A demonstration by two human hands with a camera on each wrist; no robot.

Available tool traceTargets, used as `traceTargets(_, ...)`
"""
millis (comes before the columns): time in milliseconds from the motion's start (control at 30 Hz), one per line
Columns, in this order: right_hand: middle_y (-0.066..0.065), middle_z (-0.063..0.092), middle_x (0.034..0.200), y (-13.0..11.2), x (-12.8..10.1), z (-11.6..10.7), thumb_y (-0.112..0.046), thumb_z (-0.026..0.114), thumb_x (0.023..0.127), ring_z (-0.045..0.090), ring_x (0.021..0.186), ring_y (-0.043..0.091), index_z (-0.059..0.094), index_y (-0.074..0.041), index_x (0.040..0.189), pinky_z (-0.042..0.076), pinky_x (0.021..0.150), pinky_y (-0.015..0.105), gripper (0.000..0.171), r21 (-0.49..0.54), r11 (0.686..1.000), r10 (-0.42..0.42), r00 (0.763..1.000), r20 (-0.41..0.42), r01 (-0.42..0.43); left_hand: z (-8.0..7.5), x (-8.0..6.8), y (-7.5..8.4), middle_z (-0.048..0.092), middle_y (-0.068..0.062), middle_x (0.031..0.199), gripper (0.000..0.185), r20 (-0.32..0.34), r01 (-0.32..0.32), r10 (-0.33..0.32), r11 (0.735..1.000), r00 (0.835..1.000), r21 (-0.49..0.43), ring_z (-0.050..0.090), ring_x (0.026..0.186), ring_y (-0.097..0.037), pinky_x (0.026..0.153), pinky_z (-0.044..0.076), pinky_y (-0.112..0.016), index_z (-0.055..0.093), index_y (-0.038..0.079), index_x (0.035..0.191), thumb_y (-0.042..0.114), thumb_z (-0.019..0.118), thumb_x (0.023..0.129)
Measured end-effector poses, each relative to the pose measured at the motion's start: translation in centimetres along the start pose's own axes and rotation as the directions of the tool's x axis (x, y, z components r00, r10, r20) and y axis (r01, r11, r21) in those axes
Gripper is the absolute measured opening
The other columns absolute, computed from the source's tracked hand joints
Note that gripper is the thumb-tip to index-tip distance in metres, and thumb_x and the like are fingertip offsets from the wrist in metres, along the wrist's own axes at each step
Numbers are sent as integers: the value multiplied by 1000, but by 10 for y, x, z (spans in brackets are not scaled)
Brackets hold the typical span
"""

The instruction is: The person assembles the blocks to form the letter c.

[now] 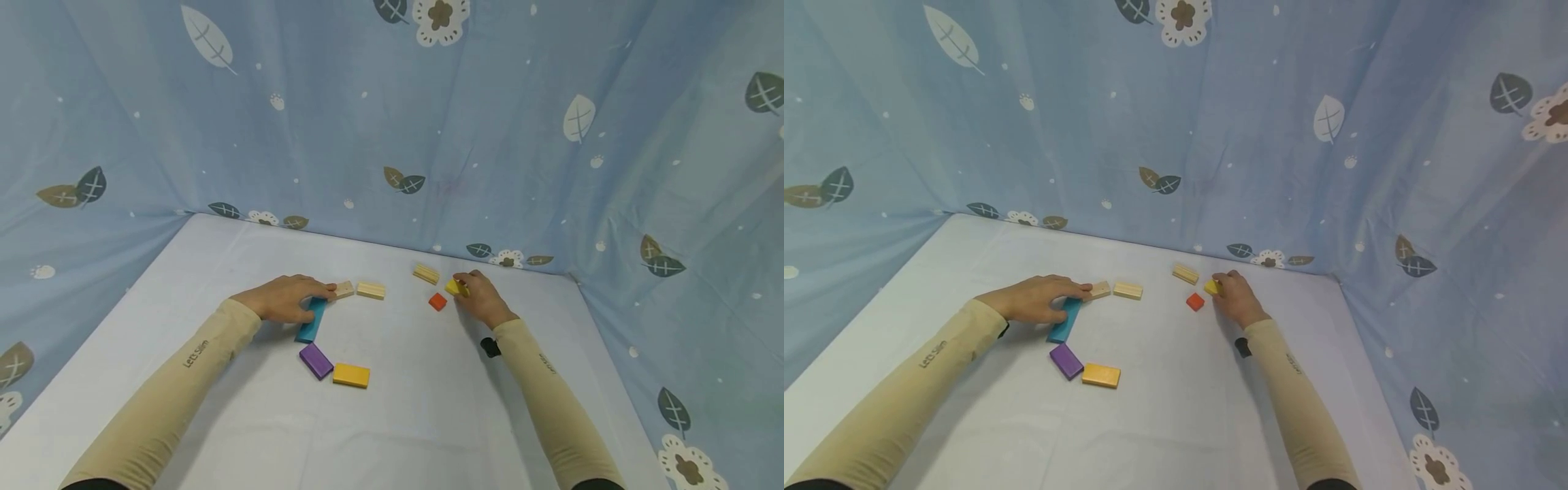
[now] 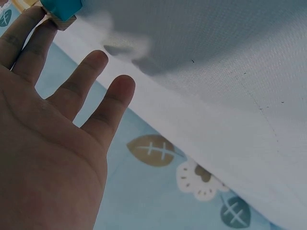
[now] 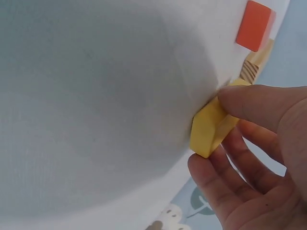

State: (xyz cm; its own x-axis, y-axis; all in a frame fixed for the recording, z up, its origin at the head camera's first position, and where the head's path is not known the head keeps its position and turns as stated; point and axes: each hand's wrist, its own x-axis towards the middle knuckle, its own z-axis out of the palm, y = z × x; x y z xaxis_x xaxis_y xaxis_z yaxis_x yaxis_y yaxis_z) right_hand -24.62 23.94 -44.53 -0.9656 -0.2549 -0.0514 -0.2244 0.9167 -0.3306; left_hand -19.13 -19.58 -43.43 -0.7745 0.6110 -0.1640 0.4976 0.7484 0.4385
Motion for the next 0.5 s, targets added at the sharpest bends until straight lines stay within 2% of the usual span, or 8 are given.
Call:
traceTargets(133, 19, 58, 124, -1, -1, -2, -7, 72, 93, 59, 108, 31, 59, -1, 138, 53, 96, 45, 47, 17, 1000, -8, 999, -32, 9, 0, 1, 0, 45, -2, 157, 59, 4, 1, -1, 1000, 1000, 5, 39, 142, -38, 114, 30, -62, 57, 17, 146, 15, 61, 88)
traceTargets(267, 18, 58, 123, -4, -1, -4, -6, 73, 92, 59, 105, 29, 60, -2, 137, 54, 93, 43, 48, 24, 997, -65, 994, -88, 68, 0, 0, 0, 44, -1, 158, 58, 8, 9, -9, 1000, 1000, 8, 37, 144, -39, 115, 29, -62, 58, 18, 146, 16, 61, 88)
traceTargets(367, 17, 59, 119, -7, -1, -5, -6, 75, 90, 59, 99, 29, 61, -3, 136, 55, 87, 41, 48, 4, 989, -148, 976, -157, 150, 0, 0, 0, 44, -1, 158, 58, 8, 13, -13, 1000, 1000, 7, 38, 144, -39, 115, 29, -62, 57, 18, 146, 16, 61, 89)
traceTargets(500, 16, 60, 121, -17, -2, -8, -8, 76, 90, 60, 99, 29, 61, -4, 136, 56, 85, 40, 48, -13, 974, -222, 949, -225, 225, 0, 0, 0, 45, -2, 157, 59, 6, 11, -11, 1000, 1000, 8, 39, 143, -38, 114, 30, -62, 57, 18, 147, 16, 61, 89)
